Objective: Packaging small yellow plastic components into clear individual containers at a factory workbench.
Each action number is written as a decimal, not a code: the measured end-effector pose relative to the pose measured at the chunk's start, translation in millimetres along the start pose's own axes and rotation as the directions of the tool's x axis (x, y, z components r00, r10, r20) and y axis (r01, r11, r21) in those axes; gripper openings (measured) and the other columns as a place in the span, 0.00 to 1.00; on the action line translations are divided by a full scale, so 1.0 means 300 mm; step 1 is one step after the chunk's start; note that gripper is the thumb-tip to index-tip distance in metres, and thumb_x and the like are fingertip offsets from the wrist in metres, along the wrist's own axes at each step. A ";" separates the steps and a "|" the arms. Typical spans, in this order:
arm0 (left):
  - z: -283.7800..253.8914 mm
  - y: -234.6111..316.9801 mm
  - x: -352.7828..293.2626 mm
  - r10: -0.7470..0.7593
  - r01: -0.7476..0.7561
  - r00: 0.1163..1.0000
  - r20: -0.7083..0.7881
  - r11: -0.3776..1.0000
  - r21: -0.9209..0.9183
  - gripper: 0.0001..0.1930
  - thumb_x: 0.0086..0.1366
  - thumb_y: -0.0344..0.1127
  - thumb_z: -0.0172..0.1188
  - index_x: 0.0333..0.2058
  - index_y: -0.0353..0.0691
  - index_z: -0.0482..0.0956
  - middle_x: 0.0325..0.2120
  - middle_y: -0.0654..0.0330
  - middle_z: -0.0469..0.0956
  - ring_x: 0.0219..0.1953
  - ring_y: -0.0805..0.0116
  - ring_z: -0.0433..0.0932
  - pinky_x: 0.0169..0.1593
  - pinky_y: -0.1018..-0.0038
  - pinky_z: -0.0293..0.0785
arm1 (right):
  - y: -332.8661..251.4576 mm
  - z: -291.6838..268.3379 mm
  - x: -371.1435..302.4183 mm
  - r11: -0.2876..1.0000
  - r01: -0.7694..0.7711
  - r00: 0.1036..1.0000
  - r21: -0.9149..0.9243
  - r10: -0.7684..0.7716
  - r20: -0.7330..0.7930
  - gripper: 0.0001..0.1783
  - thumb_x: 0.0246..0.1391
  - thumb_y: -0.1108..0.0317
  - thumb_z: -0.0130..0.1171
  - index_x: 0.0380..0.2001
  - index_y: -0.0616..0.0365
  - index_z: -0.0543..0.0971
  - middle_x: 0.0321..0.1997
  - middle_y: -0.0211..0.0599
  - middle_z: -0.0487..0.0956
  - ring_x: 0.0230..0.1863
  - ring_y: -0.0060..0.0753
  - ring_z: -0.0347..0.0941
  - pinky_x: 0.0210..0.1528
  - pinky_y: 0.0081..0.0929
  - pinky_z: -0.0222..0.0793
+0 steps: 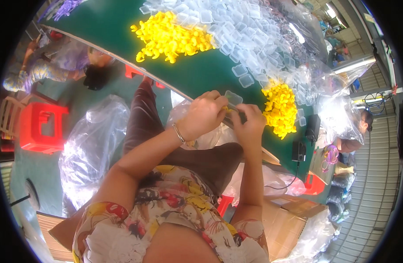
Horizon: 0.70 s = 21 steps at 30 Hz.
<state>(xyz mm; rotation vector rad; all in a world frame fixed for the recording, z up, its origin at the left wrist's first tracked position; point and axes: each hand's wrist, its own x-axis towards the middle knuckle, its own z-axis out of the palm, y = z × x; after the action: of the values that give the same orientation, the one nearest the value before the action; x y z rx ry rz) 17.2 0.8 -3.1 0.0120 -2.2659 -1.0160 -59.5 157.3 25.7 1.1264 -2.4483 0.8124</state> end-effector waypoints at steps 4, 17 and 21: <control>-0.022 0.024 0.002 0.037 -0.036 0.998 0.056 0.999 -0.021 0.15 0.50 0.30 0.69 0.38 0.38 0.78 0.35 0.52 0.77 0.37 0.51 0.78 0.41 0.62 0.76 | 0.096 0.001 0.061 0.983 -0.121 0.992 0.137 0.116 0.041 0.10 0.49 0.64 0.66 0.37 0.52 0.80 0.35 0.34 0.78 0.38 0.42 0.75 0.44 0.44 0.65; -0.020 -0.005 0.009 0.129 -0.139 0.985 0.113 0.987 0.082 0.20 0.55 0.37 0.68 0.45 0.38 0.76 0.34 0.54 0.74 0.37 0.53 0.78 0.41 0.65 0.76 | 0.063 -0.019 0.018 0.934 0.226 0.963 0.277 -0.258 0.082 0.21 0.41 0.76 0.71 0.43 0.60 0.79 0.36 0.41 0.77 0.33 0.41 0.76 0.36 0.29 0.73; -0.023 -0.028 0.008 0.142 -0.156 0.976 0.163 0.985 0.078 0.12 0.58 0.40 0.65 0.35 0.38 0.78 0.30 0.56 0.74 0.32 0.55 0.78 0.36 0.64 0.75 | 0.066 -0.001 0.000 0.938 0.019 0.973 0.346 -0.096 0.208 0.19 0.42 0.76 0.70 0.41 0.60 0.80 0.34 0.40 0.77 0.37 0.43 0.74 0.39 0.30 0.72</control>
<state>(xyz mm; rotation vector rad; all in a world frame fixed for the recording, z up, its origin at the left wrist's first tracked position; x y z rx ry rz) 17.0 -10.4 -4.0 -0.2038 -2.4127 -0.8616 -74.8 167.7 18.7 1.4778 -2.4971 1.1873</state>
